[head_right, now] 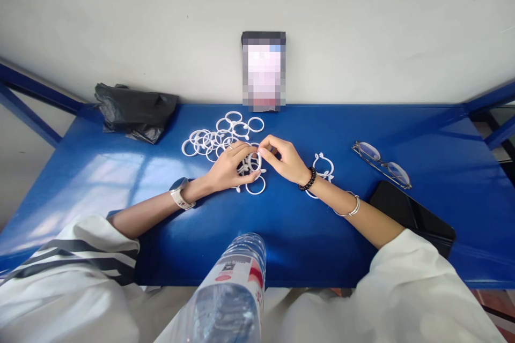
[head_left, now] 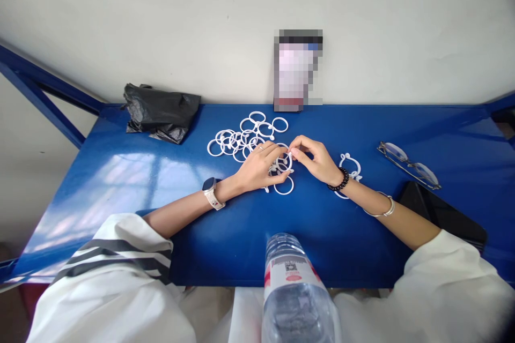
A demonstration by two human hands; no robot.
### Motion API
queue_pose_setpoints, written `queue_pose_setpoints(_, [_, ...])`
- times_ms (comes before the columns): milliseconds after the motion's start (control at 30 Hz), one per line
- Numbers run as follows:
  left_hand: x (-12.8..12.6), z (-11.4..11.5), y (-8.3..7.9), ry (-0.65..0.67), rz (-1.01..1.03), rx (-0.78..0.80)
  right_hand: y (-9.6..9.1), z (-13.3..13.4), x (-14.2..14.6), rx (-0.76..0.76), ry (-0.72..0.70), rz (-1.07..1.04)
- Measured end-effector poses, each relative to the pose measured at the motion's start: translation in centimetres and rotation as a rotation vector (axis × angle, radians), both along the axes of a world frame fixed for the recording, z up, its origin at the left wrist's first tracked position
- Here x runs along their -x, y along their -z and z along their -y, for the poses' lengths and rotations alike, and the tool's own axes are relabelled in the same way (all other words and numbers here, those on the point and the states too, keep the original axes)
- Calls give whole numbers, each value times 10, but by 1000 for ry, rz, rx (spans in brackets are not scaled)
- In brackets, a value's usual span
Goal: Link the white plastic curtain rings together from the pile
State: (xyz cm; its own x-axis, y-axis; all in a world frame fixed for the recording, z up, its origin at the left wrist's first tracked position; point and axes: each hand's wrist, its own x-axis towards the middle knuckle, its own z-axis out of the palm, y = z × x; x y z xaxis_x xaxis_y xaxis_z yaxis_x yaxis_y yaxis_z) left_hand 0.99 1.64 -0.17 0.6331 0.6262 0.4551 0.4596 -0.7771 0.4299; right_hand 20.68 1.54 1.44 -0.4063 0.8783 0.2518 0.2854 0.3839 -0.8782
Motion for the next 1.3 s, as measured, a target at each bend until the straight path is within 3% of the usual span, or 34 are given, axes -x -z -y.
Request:
queue_pose_setpoints(600, [0, 1, -3, -34, 15, 35, 1, 2, 1, -120, 94, 22])
queue_pose_setpoints(833, [1, 2, -5, -45, 21, 47, -5, 2, -1, -159, 169, 144])
queue_pose_setpoints(967, [1, 2, -4, -49, 14, 76, -21, -5, -8, -190, 250, 335])
queue_pose_setpoints(1100, [1, 3, -5, -38, 24, 78, -46, -10, -18, -214, 298, 773])
queue_pose_setpoints(1300, [2, 3, -6, -36, 30, 84, -69, -17, -56, 6, 250, 1323])
